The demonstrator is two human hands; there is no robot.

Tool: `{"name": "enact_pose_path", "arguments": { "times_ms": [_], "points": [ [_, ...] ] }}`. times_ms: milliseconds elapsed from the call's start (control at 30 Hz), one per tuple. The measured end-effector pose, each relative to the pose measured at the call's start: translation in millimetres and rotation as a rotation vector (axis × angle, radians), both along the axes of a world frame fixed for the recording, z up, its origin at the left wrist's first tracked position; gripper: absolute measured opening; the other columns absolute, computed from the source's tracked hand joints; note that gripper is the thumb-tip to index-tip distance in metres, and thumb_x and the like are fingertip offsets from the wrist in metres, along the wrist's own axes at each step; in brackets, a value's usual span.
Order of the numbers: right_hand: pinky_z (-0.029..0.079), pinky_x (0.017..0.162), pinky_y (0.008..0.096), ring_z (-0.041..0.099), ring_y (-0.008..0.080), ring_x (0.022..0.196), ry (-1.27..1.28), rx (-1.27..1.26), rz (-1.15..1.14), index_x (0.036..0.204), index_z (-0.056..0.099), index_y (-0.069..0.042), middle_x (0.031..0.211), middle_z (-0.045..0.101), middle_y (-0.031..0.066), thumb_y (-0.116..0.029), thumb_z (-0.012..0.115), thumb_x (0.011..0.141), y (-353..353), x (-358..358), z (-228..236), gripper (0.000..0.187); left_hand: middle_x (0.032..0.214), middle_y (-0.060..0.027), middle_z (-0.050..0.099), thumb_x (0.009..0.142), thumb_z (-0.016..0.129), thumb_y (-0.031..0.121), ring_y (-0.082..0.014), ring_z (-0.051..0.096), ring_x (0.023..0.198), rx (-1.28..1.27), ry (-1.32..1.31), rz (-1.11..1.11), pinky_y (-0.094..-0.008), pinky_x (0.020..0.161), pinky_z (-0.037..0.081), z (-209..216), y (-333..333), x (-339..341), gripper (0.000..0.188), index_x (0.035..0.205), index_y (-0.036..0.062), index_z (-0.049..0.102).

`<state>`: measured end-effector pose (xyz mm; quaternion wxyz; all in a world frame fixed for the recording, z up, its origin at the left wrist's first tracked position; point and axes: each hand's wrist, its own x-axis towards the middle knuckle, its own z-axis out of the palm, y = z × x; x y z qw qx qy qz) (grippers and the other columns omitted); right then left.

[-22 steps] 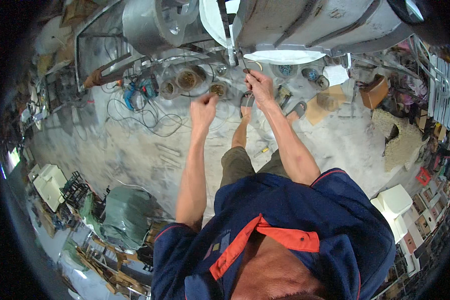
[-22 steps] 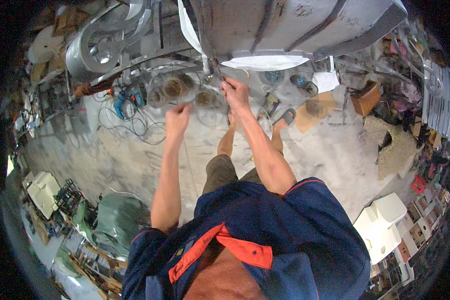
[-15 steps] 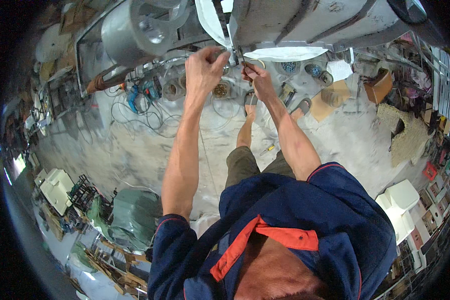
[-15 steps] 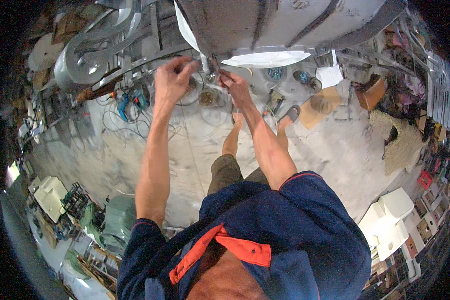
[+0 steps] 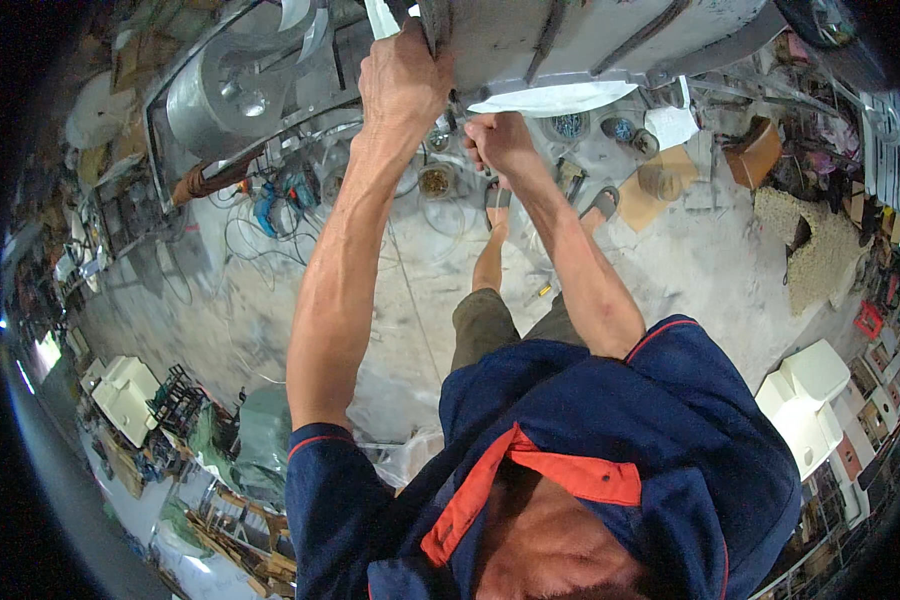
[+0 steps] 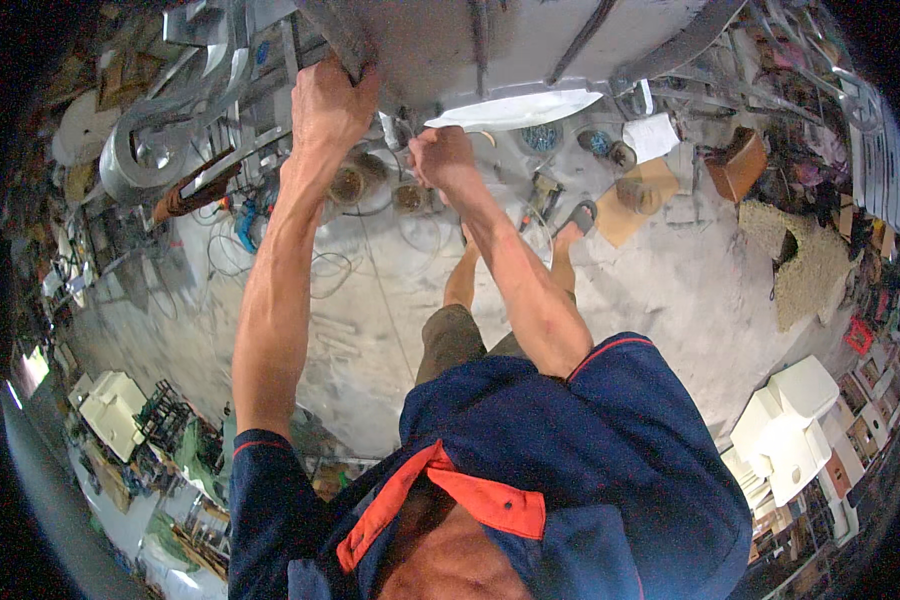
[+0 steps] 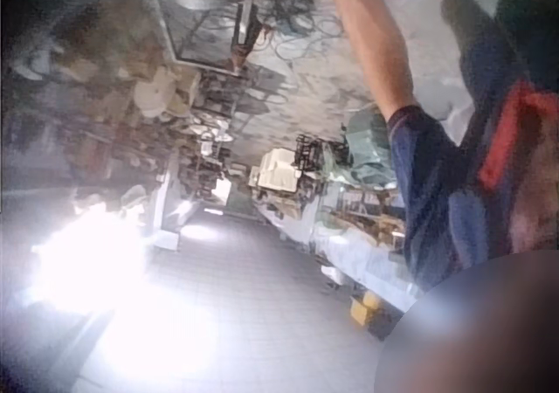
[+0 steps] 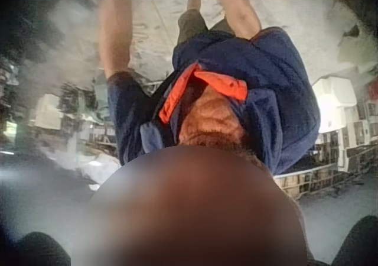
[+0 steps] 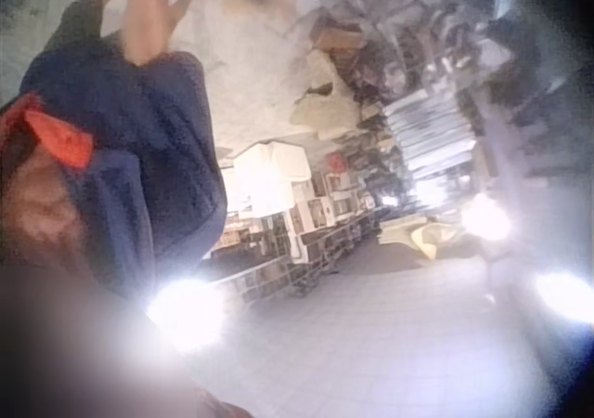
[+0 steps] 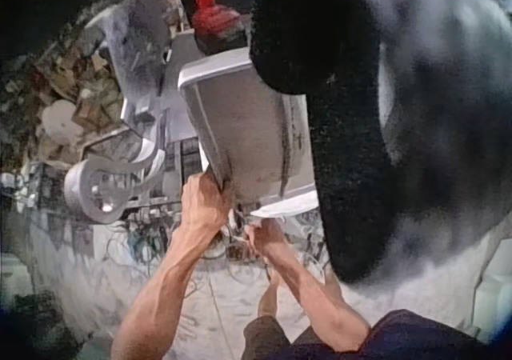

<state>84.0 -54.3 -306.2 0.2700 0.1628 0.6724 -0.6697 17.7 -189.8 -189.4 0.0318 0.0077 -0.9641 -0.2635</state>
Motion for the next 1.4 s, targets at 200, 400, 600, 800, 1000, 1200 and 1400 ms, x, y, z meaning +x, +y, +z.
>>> {"name": "enact_pose_path", "arguments": {
  "times_ms": [200, 400, 600, 800, 1000, 1200, 1400],
  "points": [
    [0.046, 0.050, 0.0284, 0.057, 0.0109, 0.056, -0.033, -0.027, -0.116, 0.095, 0.070, 0.004, 0.076, 0.066, 0.0060, -0.009, 0.059, 0.096, 8.2, 45.7, -30.1, 0.018, 0.089, -0.0256, 0.069, 0.083, 0.069, 0.023, -0.0473, 0.067, 0.088, -0.030, -0.087, -0.021, -0.0523, 0.076, 0.054, 2.5, -2.7, -2.3, 0.031, 0.102, 0.0002, 0.063],
    [0.050, 0.061, 0.0264, 0.059, 0.0099, 0.064, 0.068, -0.175, -0.128, 0.107, 0.071, 0.004, 0.083, 0.068, 0.0043, -0.010, 0.062, 0.094, 2.1, 42.9, -91.3, 0.020, 0.091, -0.0261, 0.069, 0.082, 0.072, 0.026, -0.0465, 0.067, 0.089, -0.075, -0.112, -0.081, -0.0517, 0.074, 0.055, 1.4, -7.2, -5.3, 0.035, 0.105, 0.0001, 0.064],
    [0.049, 0.061, 0.0249, 0.060, 0.0096, 0.066, 0.098, -0.342, -0.193, 0.108, 0.070, 0.004, 0.085, 0.069, 0.0041, -0.010, 0.065, 0.092, -9.5, 33.2, -114.2, 0.021, 0.089, -0.0269, 0.069, 0.084, 0.070, 0.028, -0.0459, 0.067, 0.088, -0.134, -0.165, -0.063, -0.0494, 0.075, 0.056, -3.0, -9.6, -6.2, 0.034, 0.100, -0.0021, 0.068],
    [0.043, 0.047, 0.0296, 0.057, 0.0122, 0.053, -0.131, -0.105, -0.089, 0.085, 0.070, 0.005, 0.072, 0.067, 0.0066, -0.009, 0.062, 0.091, -5.3, 11.4, -56.0, 0.017, 0.087, -0.0277, 0.069, 0.084, 0.070, 0.030, -0.0449, 0.067, 0.089, -0.031, -0.102, -0.055, -0.0479, 0.076, 0.056, -3.4, -11.7, -10.1, 0.038, 0.101, -0.0050, 0.067],
    [0.040, 0.043, 0.0326, 0.051, 0.0153, 0.044, -0.129, -0.070, -0.266, 0.074, 0.067, 0.004, 0.055, 0.057, 0.0070, -0.010, 0.061, 0.090, -16.0, 7.7, -3.8, 0.022, 0.086, -0.0285, 0.068, 0.082, 0.071, 0.027, -0.0452, 0.067, 0.088, -0.015, -0.131, -0.081, -0.0495, 0.077, 0.055, -1.0, -13.4, -10.6, 0.036, 0.098, -0.0050, 0.067],
    [0.043, 0.046, 0.0289, 0.053, 0.0106, 0.053, -0.070, -0.035, -0.262, 0.084, 0.067, 0.005, 0.072, 0.064, 0.0057, -0.009, 0.056, 0.096, -10.8, 50.6, -20.6, 0.021, 0.080, -0.0299, 0.067, 0.080, 0.071, 0.023, -0.0478, 0.067, 0.081, 0.025, -0.076, -0.101, -0.0516, 0.071, 0.056, -5.1, -12.3, -10.1, 0.033, 0.095, -0.0059, 0.065],
    [0.046, 0.057, 0.0272, 0.056, 0.0095, 0.062, 0.059, -0.205, -0.249, 0.089, 0.070, 0.005, 0.073, 0.064, 0.0041, -0.010, 0.060, 0.095, -10.5, 51.7, -75.1, 0.018, 0.081, -0.0279, 0.067, 0.080, 0.071, 0.021, -0.0467, 0.067, 0.082, 0.021, -0.101, -0.090, -0.0512, 0.071, 0.056, -0.5, -10.6, -7.3, 0.032, 0.097, -0.0053, 0.064]
  ]
}}
